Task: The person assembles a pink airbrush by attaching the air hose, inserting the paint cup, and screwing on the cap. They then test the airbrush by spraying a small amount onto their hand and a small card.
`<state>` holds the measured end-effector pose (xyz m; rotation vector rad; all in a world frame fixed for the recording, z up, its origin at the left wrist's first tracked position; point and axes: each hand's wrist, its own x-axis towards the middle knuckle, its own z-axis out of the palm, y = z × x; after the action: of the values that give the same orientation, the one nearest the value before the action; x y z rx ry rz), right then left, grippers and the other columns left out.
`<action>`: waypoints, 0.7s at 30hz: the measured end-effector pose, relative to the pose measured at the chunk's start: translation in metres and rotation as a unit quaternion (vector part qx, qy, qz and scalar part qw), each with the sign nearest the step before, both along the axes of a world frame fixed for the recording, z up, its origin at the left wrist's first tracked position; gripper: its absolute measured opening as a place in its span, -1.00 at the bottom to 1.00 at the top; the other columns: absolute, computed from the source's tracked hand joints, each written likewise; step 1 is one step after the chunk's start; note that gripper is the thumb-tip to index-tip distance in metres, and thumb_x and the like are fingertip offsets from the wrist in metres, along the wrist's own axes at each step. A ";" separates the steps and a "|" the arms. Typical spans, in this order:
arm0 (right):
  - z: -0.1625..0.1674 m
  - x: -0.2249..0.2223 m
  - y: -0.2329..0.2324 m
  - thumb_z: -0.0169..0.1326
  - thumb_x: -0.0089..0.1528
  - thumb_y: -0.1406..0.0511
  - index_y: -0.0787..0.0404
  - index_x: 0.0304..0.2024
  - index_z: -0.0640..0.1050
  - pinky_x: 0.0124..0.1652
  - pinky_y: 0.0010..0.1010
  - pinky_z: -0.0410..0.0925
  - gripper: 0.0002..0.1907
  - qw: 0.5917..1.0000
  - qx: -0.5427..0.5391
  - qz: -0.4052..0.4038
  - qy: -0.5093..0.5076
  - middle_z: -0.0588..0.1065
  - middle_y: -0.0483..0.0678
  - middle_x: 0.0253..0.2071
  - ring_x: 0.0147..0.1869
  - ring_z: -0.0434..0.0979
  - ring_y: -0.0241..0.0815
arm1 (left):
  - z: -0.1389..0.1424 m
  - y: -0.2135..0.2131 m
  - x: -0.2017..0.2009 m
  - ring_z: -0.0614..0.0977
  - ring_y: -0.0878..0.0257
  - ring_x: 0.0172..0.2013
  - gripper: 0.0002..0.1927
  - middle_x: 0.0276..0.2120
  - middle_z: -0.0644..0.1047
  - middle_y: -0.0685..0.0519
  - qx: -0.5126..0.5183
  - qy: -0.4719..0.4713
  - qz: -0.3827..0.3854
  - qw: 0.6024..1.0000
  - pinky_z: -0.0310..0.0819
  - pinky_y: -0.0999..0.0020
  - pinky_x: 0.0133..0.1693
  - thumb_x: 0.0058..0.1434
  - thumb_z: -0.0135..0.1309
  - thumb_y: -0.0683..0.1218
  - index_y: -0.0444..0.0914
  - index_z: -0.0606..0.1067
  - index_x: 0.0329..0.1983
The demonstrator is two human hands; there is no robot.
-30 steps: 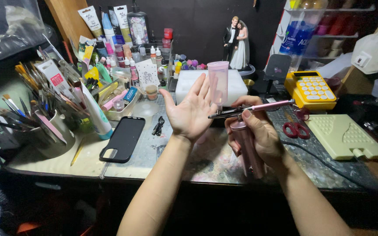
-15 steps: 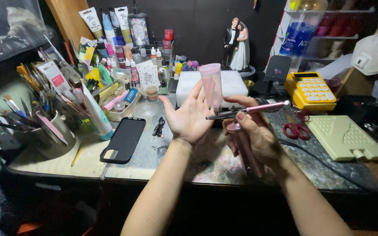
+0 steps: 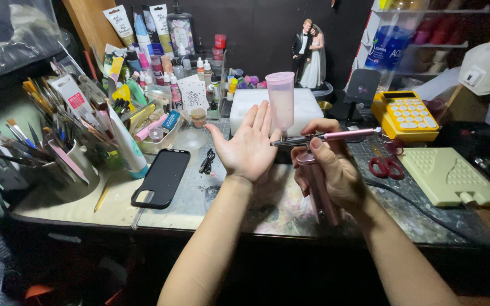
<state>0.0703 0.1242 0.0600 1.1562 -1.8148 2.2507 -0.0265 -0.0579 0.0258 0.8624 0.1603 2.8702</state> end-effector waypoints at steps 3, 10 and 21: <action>-0.001 -0.001 0.001 -0.14 0.45 0.13 0.05 0.16 0.23 -0.51 -0.38 0.40 -0.71 1.000 -0.011 0.010 -0.015 0.43 0.07 -0.26 -0.47 0.45 -0.18 | 0.002 0.002 0.002 -0.16 0.08 0.55 0.42 0.57 -0.14 -0.16 0.014 -0.007 0.010 1.000 -0.45 -0.08 0.46 0.02 -0.43 0.77 -0.38 -0.28 0.57; -0.003 0.000 0.004 -0.14 0.44 0.14 0.05 0.16 0.23 -0.51 -0.36 0.38 -0.71 1.000 0.006 0.010 -0.027 0.44 0.09 -0.28 -0.49 0.44 -0.17 | 0.011 -0.002 0.016 -0.18 0.13 0.59 0.39 0.62 -0.15 -0.07 -0.152 0.123 0.088 0.977 -0.48 0.02 0.46 0.04 -0.44 0.74 -0.33 -0.26 0.62; 0.008 0.009 0.002 -0.15 0.43 0.13 0.11 0.27 0.32 -0.49 -0.38 0.42 -0.60 0.999 0.032 -0.018 0.004 0.45 0.06 -0.29 -0.45 0.48 -0.20 | 0.005 0.004 0.021 0.04 0.05 0.52 0.41 0.57 -0.01 -0.15 0.016 0.076 -0.037 0.996 -0.15 0.06 0.47 0.10 -0.40 0.76 -0.41 -0.18 0.61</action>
<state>0.0797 0.1259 0.0680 1.1293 -1.9019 2.1808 -0.0054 -0.0538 0.0313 1.0691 0.0968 2.7461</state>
